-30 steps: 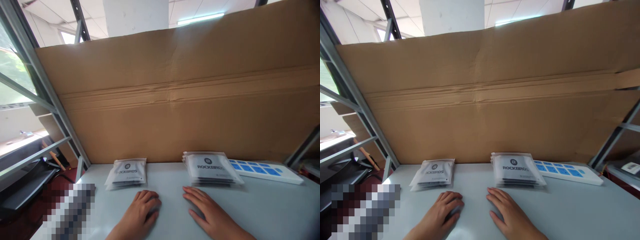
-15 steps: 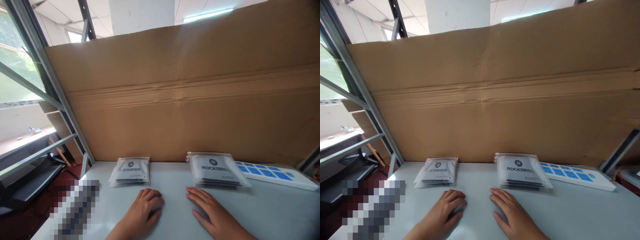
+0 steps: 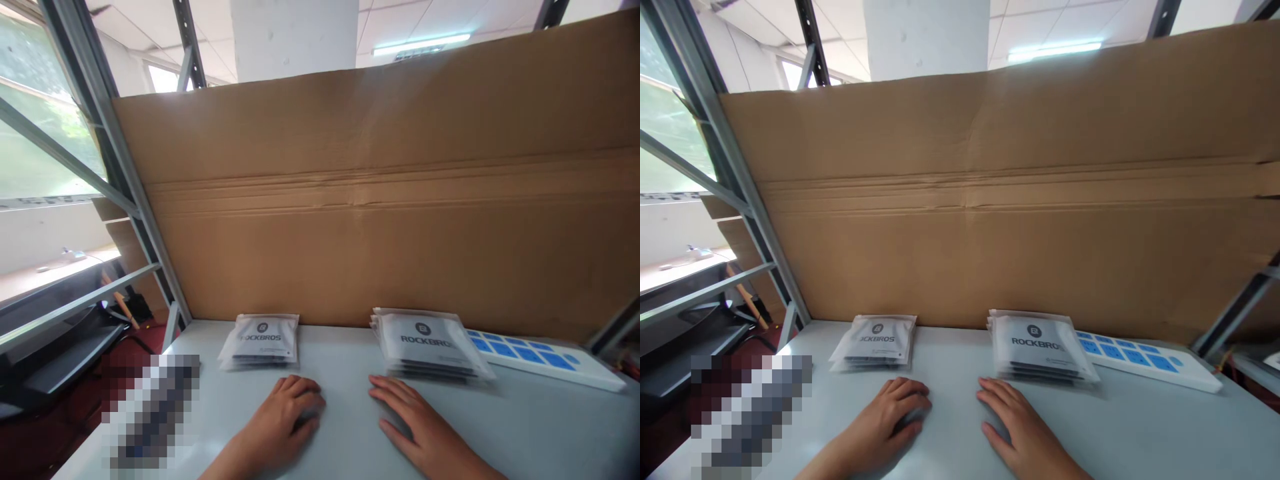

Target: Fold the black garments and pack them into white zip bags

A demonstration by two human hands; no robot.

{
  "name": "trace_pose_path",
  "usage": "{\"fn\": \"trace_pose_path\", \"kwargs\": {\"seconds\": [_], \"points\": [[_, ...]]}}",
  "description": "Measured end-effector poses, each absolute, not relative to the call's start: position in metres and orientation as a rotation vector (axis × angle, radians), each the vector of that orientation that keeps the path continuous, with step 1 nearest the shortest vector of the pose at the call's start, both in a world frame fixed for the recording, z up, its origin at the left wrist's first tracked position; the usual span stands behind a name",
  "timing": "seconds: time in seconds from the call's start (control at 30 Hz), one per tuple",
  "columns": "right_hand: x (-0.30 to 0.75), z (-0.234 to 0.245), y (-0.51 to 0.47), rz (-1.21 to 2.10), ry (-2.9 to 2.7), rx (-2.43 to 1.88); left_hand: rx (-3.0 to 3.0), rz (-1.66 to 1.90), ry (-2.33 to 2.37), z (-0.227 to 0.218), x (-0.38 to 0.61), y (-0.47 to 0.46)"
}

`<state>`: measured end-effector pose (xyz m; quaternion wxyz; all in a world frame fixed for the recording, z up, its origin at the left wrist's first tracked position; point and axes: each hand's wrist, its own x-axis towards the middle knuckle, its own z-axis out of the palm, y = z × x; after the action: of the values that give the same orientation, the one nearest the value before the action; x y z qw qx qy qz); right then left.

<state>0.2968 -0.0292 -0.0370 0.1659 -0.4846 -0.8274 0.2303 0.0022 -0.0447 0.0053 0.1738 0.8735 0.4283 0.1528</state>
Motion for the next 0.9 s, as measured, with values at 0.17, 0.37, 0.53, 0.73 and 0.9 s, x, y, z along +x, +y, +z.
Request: {"fn": "trace_pose_path", "kwargs": {"seconds": [0.17,0.37,0.53,0.73,0.9], "points": [[0.2974,-0.0369,-0.0299,0.662,-2.328,-1.352,2.474,0.432,1.210,0.0053,0.0013,-0.0437],[0.2981,-0.0378,-0.0303,0.666,-2.331,-1.355,2.452,0.516,1.179,0.0025,-0.0038,-0.0403],[0.2964,-0.0360,-0.0305,0.678,-2.334,-1.366,2.458,0.524,1.187,0.0024,-0.0041,-0.0399],[0.2983,-0.0419,-0.0296,0.674,-2.289,-1.333,2.456,0.498,1.207,0.0027,-0.0031,-0.0411],[0.2991,-0.0446,-0.0287,0.673,-2.295,-1.340,2.444,0.485,1.209,0.0041,-0.0019,-0.0418]]}}
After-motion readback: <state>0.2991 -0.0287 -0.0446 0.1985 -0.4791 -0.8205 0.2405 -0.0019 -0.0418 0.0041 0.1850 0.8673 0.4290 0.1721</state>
